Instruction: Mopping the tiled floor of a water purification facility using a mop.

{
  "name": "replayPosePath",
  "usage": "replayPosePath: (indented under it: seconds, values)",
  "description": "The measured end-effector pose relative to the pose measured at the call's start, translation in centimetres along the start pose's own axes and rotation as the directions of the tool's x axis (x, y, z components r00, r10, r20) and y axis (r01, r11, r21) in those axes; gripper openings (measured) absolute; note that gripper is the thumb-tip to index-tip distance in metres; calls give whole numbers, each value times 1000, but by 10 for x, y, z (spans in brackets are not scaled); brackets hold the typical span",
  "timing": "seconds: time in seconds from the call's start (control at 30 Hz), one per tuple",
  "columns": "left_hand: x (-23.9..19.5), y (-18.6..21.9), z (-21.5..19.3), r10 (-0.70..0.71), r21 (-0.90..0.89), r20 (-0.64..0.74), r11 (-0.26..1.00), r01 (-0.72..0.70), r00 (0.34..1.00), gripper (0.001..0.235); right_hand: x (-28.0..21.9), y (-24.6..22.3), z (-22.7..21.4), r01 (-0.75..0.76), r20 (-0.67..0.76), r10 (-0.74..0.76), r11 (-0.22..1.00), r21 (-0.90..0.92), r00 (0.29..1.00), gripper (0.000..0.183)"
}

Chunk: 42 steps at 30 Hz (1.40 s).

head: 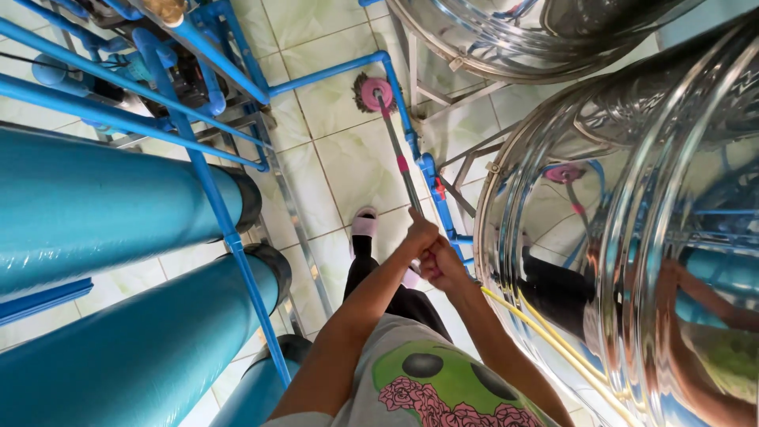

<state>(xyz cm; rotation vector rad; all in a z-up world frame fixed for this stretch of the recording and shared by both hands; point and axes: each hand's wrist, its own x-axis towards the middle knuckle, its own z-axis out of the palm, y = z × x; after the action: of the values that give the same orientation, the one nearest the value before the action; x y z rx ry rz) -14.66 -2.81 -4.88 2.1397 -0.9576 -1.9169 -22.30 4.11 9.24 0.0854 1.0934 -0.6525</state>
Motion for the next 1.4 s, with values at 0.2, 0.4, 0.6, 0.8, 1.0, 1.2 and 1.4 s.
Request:
replayPosePath:
  seconds: [0.2,0.4,0.6,0.8,1.0,1.2,1.4]
  values:
    - [-17,-38,11,-10,-10,4,1000,10,1000,100,-105,29,49,-160,-171,154,987,-21,973,8]
    - [-23,-43,6,-28,-19,30,999,28,999,101,-10,9,14,-70,6,71,992,-106,997,10]
    - [41,15,-33,19,-177,-61,984,-30,998,90,46,-58,60,-103,140,109,993,-49,984,24]
    - [-24,-32,-24,57,-351,-77,933,-81,995,85,7,15,29,-225,-111,203,941,-254,973,42]
    - [-89,-142,33,26,-322,-212,942,-95,977,80,-116,43,69,-366,-242,293,856,-366,925,7]
    - [-113,-63,-67,-140,-447,-155,893,57,978,78,-29,48,63,-285,-93,274,838,-465,957,13]
    - [-21,-37,-141,-103,-473,-208,881,-8,973,61,89,24,94,-284,9,339,804,-522,941,15]
